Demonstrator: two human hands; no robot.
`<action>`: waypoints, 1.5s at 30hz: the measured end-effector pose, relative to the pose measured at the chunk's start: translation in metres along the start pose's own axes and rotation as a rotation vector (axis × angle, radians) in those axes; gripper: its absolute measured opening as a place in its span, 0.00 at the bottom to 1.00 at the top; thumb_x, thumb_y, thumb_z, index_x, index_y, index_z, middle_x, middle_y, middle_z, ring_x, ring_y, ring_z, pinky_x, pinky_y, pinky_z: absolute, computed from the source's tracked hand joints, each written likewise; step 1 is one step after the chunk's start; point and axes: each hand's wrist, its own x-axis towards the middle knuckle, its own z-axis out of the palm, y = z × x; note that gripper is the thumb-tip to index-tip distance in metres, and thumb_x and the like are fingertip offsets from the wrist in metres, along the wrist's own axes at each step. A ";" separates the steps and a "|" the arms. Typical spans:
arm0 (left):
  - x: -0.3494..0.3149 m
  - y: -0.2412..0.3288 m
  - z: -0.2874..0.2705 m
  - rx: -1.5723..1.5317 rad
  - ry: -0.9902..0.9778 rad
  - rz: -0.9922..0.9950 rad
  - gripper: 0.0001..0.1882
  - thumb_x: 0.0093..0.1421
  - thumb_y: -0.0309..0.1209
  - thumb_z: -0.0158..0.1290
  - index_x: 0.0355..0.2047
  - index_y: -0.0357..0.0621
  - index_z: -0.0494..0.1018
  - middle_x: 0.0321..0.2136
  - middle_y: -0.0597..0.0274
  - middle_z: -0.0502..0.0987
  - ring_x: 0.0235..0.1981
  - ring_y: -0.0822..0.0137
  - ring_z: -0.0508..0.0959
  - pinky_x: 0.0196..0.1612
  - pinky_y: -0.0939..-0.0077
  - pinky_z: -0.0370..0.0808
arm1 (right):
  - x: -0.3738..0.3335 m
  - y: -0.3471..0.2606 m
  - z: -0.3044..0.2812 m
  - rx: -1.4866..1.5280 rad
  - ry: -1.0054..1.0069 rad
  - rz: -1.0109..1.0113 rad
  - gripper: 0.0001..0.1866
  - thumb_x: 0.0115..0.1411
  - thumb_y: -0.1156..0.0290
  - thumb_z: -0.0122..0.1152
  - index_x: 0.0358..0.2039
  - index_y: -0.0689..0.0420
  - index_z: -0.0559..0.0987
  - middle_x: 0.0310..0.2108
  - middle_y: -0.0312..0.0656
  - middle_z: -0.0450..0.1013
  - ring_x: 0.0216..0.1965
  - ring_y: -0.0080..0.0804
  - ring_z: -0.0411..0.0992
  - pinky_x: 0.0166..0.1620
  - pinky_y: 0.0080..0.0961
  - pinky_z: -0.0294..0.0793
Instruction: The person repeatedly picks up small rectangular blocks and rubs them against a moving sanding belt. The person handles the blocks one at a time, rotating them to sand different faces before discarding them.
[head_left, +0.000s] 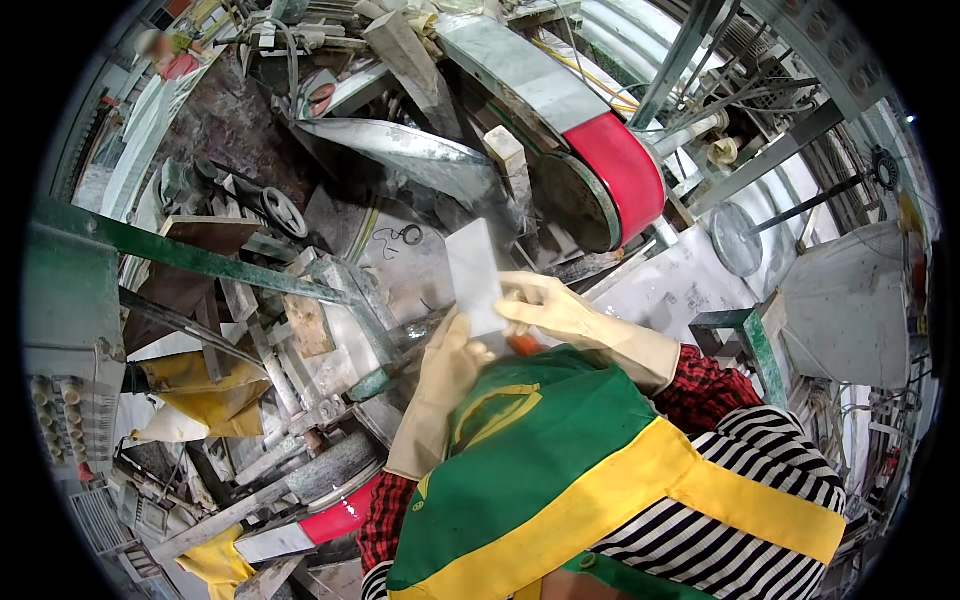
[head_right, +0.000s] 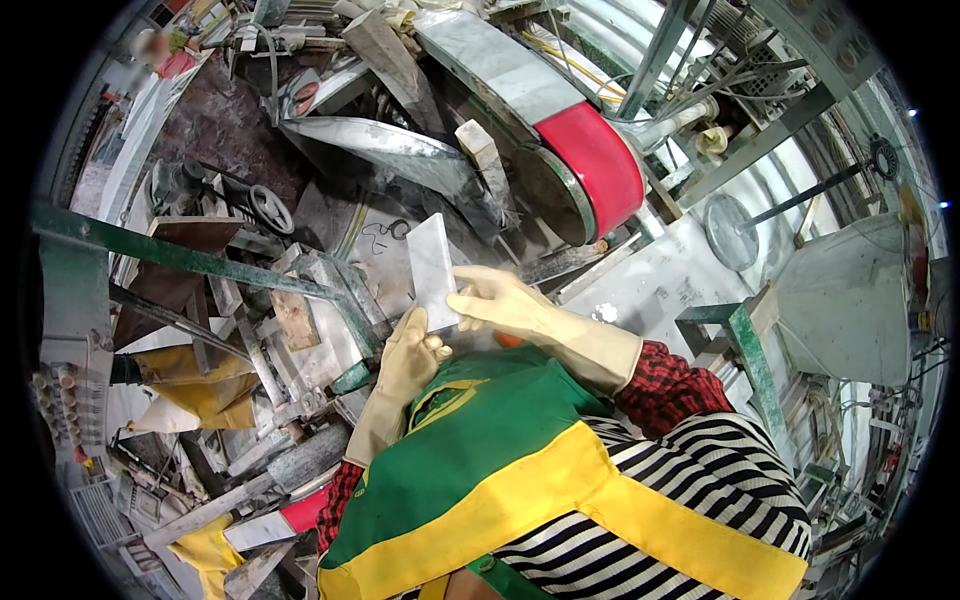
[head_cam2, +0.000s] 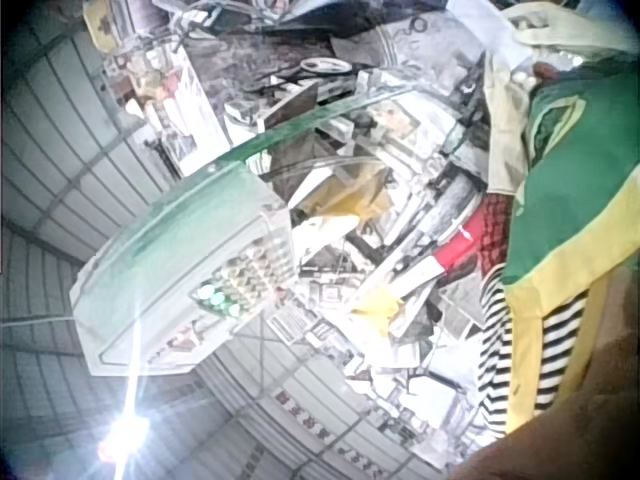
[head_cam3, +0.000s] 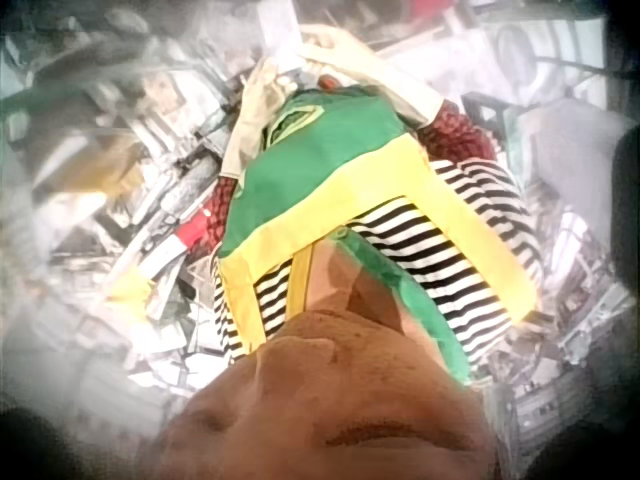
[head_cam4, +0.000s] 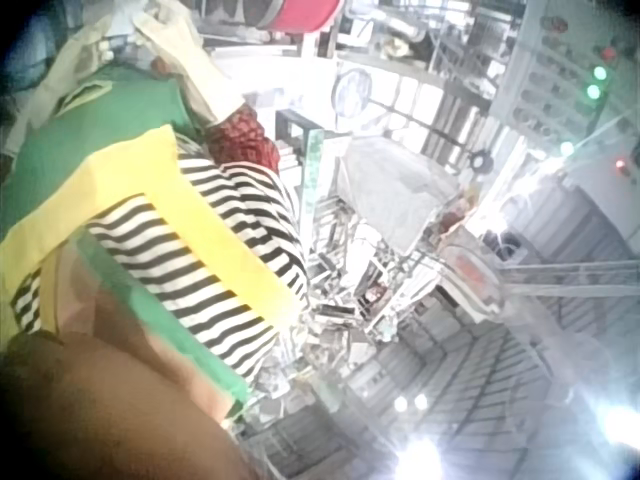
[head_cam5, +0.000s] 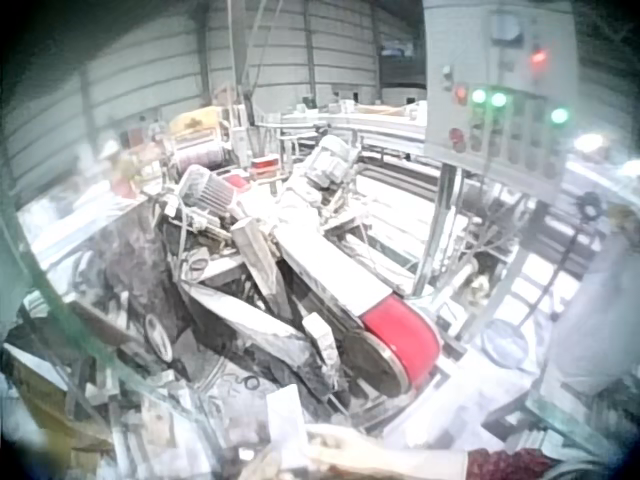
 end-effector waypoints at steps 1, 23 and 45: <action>-0.001 0.002 0.001 0.012 0.005 -0.003 0.20 0.73 0.39 0.46 0.61 0.47 0.69 0.31 0.75 0.71 0.25 0.80 0.68 0.35 0.76 0.76 | 0.002 0.000 -0.001 -0.008 -0.028 -0.012 0.31 0.68 0.61 0.61 0.66 0.60 0.66 0.35 0.37 0.76 0.34 0.23 0.76 0.38 0.22 0.76; -0.044 -0.008 -0.164 -0.120 0.569 0.442 0.31 0.67 0.38 0.58 0.66 0.44 0.62 0.47 0.57 0.79 0.38 0.68 0.79 0.44 0.74 0.79 | 0.089 0.009 -0.151 0.396 0.993 -0.316 0.17 0.62 0.77 0.57 0.52 0.66 0.74 0.36 0.42 0.76 0.31 0.29 0.77 0.33 0.24 0.83; -0.166 -0.065 -0.313 0.731 1.489 0.387 0.38 0.62 0.46 0.60 0.66 0.36 0.63 0.58 0.43 0.73 0.56 0.55 0.76 0.56 0.66 0.74 | 0.113 0.004 -0.264 0.661 0.824 -0.382 0.32 0.62 0.84 0.54 0.67 0.63 0.62 0.61 0.52 0.68 0.59 0.43 0.70 0.59 0.37 0.73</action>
